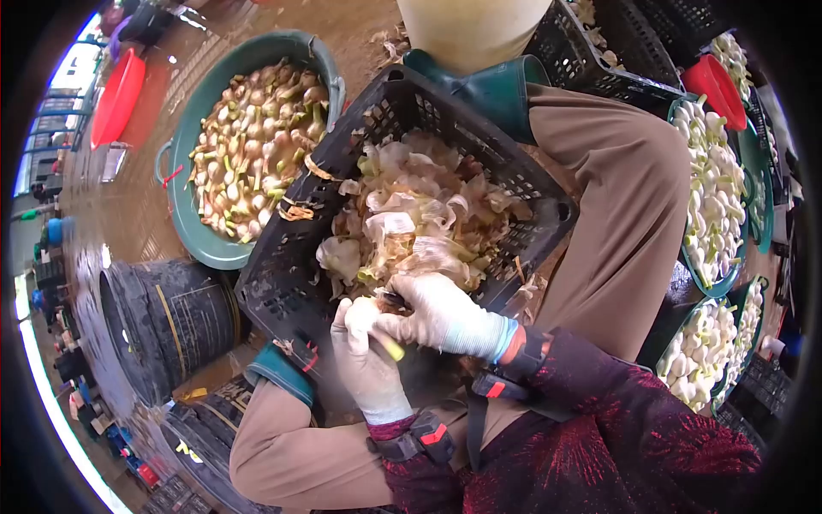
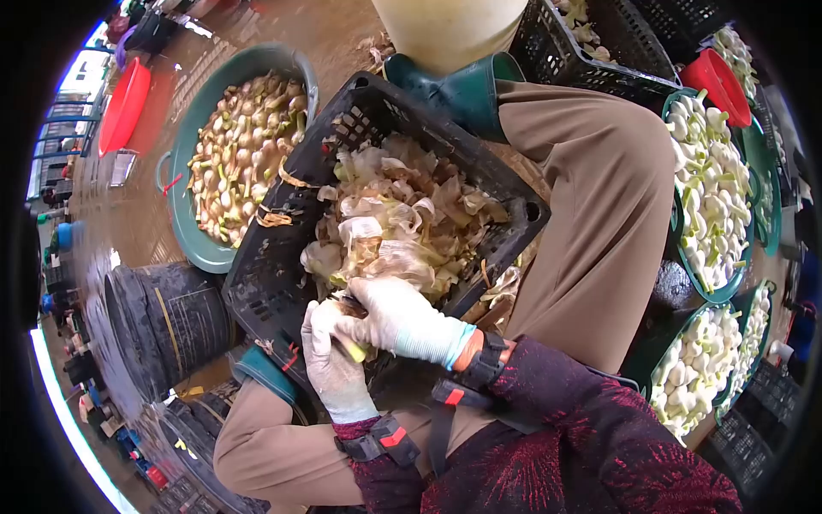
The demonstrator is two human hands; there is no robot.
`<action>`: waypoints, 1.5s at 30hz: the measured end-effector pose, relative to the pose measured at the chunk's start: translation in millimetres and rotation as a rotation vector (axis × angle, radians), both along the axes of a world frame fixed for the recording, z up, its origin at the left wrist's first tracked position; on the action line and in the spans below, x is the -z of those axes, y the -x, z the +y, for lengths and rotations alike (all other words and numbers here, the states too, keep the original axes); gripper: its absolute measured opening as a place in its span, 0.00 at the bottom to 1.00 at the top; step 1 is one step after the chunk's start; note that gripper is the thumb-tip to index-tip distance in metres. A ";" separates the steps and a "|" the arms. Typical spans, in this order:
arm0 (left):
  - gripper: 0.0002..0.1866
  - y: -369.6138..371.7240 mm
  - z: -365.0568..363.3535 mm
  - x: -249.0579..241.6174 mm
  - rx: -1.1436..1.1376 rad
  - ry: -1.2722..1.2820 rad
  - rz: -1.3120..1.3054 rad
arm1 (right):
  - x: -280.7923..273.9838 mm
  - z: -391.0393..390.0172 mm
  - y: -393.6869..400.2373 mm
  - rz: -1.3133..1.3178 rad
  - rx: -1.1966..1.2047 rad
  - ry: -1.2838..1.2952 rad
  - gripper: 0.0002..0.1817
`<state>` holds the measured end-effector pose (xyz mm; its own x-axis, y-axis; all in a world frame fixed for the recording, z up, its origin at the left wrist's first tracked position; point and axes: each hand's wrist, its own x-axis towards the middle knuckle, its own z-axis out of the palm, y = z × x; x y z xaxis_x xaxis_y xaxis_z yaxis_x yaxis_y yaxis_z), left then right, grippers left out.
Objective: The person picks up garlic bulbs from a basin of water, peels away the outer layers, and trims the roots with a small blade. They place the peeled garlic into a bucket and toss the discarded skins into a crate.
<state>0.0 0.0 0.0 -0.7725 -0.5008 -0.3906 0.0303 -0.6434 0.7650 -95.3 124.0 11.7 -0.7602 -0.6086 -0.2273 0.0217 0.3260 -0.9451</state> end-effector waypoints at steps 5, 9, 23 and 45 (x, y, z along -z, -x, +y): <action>0.22 -3.8 3.2 4.4 0.032 0.171 -0.089 | 3.3 -14.0 -11.9 0.230 0.064 -0.117 0.14; 0.24 3.8 1.7 -1.1 0.040 0.066 -0.061 | 11.9 -11.6 3.3 -0.118 0.150 0.014 0.12; 0.22 -20.2 -5.5 -7.7 0.035 -0.146 -0.225 | -19.0 16.1 33.0 -0.846 0.320 0.688 0.08; 0.13 -6.2 12.6 1.0 -0.142 -0.290 -0.133 | 25.0 -19.9 3.4 0.461 0.177 -0.267 0.08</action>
<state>6.2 12.6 -1.0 -0.6355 -0.4532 -0.6251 0.0473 -0.8309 0.5544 -98.7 104.1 -13.3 -0.9025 -0.4299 0.0242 -0.2985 0.5841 -0.7548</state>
